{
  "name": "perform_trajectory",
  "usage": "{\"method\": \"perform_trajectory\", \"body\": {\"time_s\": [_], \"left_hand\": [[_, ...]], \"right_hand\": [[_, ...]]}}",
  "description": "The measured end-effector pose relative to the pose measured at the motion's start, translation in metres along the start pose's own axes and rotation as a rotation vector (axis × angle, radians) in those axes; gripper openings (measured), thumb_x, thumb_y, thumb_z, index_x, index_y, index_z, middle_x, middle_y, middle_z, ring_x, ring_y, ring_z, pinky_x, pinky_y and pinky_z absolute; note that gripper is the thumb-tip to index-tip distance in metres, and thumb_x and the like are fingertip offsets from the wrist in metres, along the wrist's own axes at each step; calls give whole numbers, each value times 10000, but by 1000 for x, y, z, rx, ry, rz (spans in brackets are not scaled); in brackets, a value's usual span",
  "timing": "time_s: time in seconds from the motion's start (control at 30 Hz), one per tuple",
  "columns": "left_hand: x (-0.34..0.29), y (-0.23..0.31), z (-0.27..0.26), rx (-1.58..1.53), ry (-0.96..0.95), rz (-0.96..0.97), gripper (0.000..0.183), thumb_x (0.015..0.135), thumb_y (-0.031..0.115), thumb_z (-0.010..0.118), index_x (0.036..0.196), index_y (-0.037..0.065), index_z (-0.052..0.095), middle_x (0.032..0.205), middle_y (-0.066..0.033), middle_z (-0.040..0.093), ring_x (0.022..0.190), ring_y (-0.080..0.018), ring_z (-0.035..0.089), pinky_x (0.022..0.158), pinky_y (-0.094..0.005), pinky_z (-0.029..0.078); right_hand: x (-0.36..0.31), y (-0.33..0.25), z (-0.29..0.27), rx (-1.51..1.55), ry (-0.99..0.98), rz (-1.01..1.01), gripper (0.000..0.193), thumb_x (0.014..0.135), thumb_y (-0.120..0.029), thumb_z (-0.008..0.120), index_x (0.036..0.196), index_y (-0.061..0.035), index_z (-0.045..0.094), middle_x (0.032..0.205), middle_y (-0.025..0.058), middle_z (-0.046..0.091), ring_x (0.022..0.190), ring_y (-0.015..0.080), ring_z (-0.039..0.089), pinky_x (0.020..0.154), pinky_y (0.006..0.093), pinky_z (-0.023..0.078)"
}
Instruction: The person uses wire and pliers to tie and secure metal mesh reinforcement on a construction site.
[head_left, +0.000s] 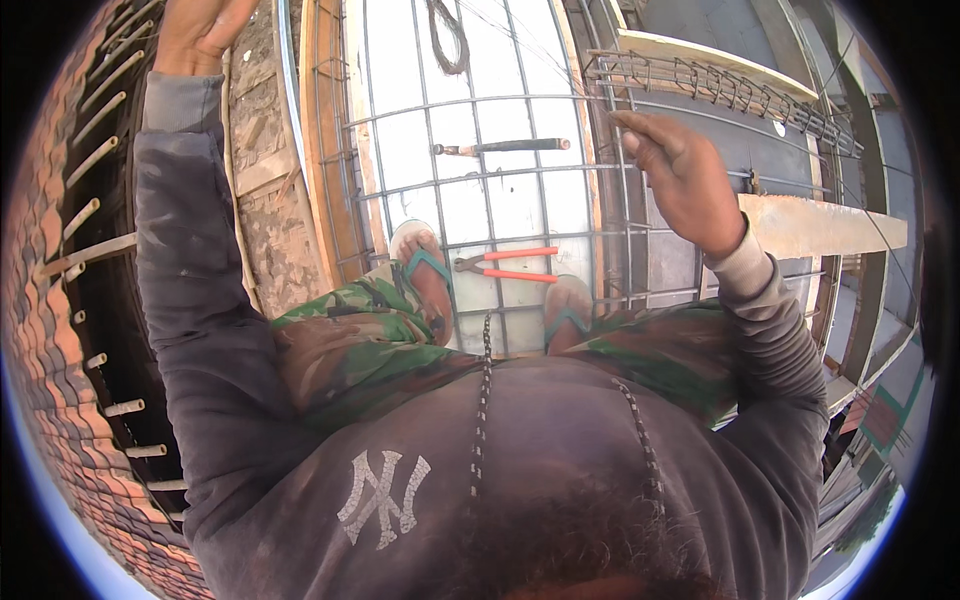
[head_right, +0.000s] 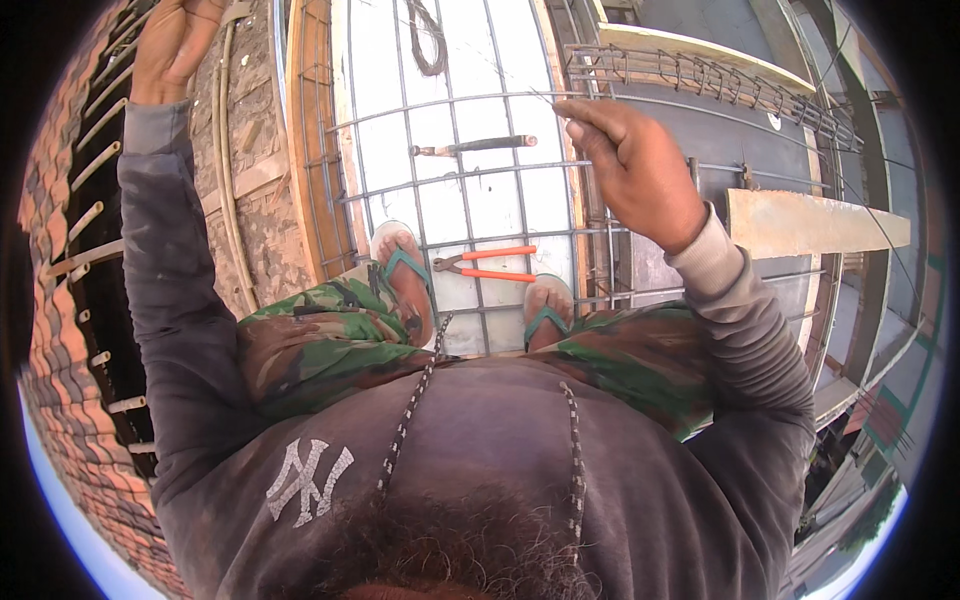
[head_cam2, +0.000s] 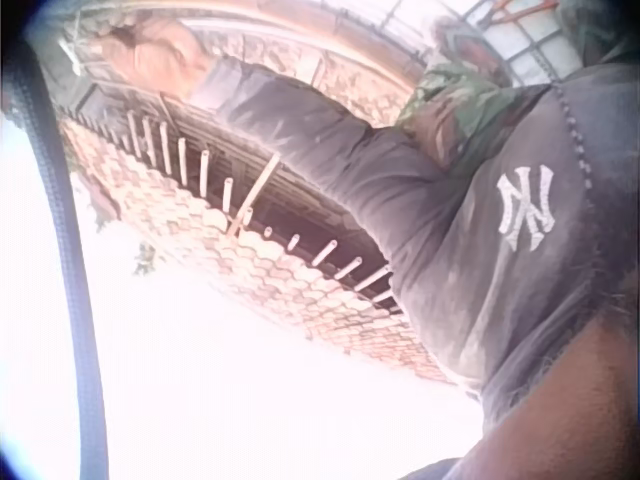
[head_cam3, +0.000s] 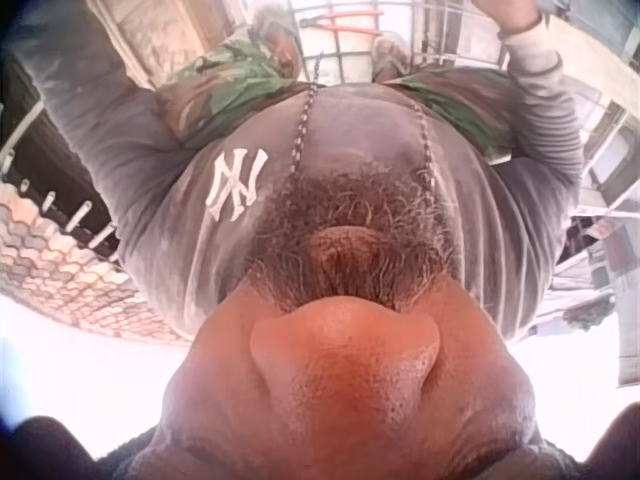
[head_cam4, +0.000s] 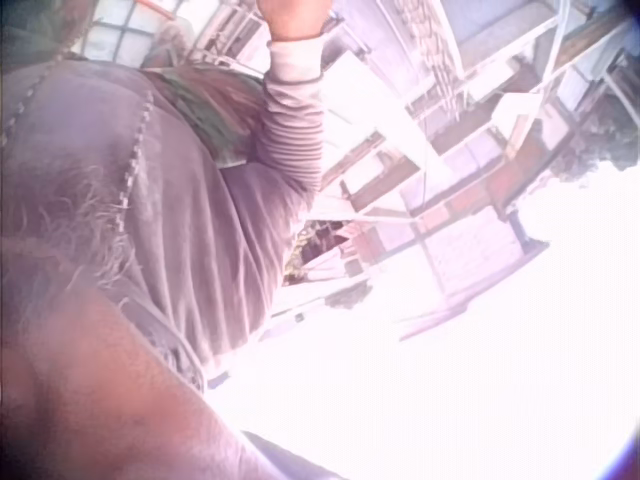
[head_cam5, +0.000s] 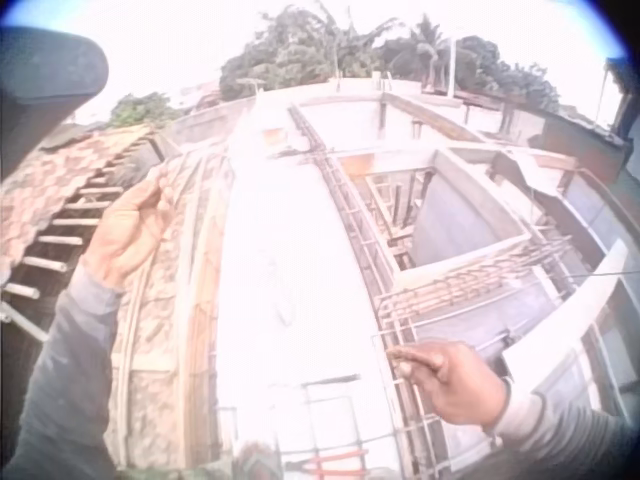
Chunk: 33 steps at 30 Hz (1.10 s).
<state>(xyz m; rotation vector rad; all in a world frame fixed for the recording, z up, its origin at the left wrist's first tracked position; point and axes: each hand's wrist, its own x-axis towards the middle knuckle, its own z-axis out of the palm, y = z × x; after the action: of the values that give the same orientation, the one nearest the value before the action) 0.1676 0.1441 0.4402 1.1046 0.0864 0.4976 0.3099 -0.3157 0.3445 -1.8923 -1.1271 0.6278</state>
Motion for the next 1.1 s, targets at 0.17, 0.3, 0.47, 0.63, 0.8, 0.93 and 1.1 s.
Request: {"method": "perform_trajectory", "body": {"time_s": [0.17,0.3,0.47,0.63,0.8,0.93,1.1], "left_hand": [[0,-7,-23,76,192,35,188,1083,90,537,1212,-22,615,1051,-80,686,924,-155,685,788,-246,602],[-1,-26,-17,49,155,-7,154,1082,93,530,1151,2,633,1001,-84,684,912,-167,691,792,-276,601],[-14,-105,50,-32,107,-38,129,1072,95,546,1071,20,651,957,-70,686,893,-185,678,826,-320,579],[-3,-126,61,17,70,7,112,1066,111,571,1095,29,641,958,-69,679,862,-186,661,805,-317,570],[-9,-123,97,236,41,-82,372,1101,243,577,1342,-40,596,1115,-63,621,1036,-154,610,878,-266,535],[-4,-128,89,181,85,-127,394,1096,253,589,1354,-43,590,1081,-49,604,1013,-143,596,901,-267,533],[-1,-136,96,77,79,-166,369,1090,251,601,1332,-28,607,1070,-44,601,1003,-144,593,903,-266,530]], "right_hand": [[3,-12,-4,-103,-132,-113,212,1054,-87,550,1130,59,682,1019,179,744,881,296,716,800,395,551],[8,16,-10,-120,-206,-74,280,1075,-147,513,1180,59,671,1053,182,736,1009,279,718,908,405,550],[21,-10,21,324,-146,209,418,1104,-259,467,1364,47,582,1131,174,722,1096,258,707,961,380,545],[18,-11,16,559,39,294,387,1095,-240,512,1375,4,617,1148,163,731,1083,214,701,925,330,555],[9,-7,7,137,124,25,293,1074,-168,568,1243,16,722,1092,103,750,881,148,636,845,310,553],[3,-54,-20,503,-125,86,319,1088,-219,547,1201,16,730,797,7,615,700,87,506,683,275,486],[22,-11,-39,630,427,97,321,1097,-254,530,1071,-8,734,690,-65,463,623,57,408,586,227,371]]}}
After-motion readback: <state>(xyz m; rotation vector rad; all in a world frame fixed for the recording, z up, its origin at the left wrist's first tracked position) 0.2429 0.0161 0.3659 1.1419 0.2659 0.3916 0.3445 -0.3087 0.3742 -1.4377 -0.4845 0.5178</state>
